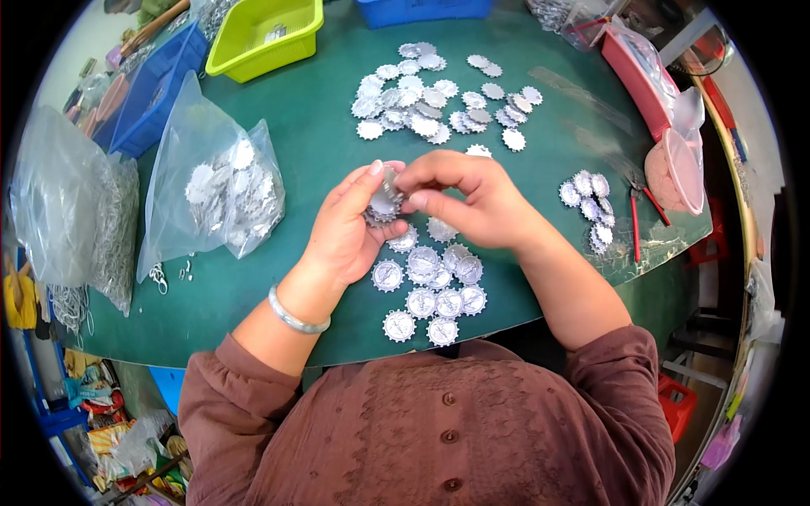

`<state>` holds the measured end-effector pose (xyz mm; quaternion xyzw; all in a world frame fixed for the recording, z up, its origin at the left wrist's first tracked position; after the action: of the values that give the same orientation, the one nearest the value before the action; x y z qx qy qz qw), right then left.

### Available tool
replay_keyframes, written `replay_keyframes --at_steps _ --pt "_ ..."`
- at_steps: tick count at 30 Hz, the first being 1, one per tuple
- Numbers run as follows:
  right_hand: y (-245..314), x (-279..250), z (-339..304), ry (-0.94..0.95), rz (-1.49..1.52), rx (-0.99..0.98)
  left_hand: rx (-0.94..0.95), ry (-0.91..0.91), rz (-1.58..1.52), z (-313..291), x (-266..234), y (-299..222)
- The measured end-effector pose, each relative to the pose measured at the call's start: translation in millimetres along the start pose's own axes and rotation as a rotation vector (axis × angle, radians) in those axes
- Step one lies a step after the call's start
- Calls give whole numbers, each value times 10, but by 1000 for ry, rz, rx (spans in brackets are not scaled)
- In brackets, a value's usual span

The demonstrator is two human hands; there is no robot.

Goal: The person assembles small white plastic gears by hand, picking them up from the table, fitting them together, and using a pair of pliers to adjust components.

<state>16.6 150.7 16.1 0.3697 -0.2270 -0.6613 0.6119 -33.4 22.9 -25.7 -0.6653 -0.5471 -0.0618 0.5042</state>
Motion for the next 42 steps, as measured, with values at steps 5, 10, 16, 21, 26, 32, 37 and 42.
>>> replay_keyframes --at_steps 5,10,16,21,26,32,37,42 --pt "-95 -425 -19 -151 -512 132 -10 58 -83 -16 -22 -22" --pt "-209 -763 -122 16 -882 360 11 17 17 -43 -18 -27" --pt "-226 -733 -102 174 -892 394 0 17 33 -70 28 -32" --pt "-187 -567 -48 -124 -277 326 -51 10 57 -83 2 -16" --pt "79 -188 74 -57 -342 -119 -84 11 69 -74 33 9" --pt "168 -115 77 -3 -513 -212 41 -104 66 -101 25 -20" --pt "181 -88 78 27 -506 -233 78 -127 74 -96 4 -27" --pt "168 -127 86 0 -387 -205 171 -122 127 -129 39 -35"
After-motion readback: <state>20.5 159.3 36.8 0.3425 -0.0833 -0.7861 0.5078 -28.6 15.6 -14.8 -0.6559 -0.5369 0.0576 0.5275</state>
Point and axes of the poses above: each hand's wrist, its own z-axis towards the middle knuckle, its own x-axis out of the palm, y = z × x, the point moved 4 cm from there along z, towards the middle knuckle, and after that the axes turned 15 degrees about -x, right-handed, at the moved point
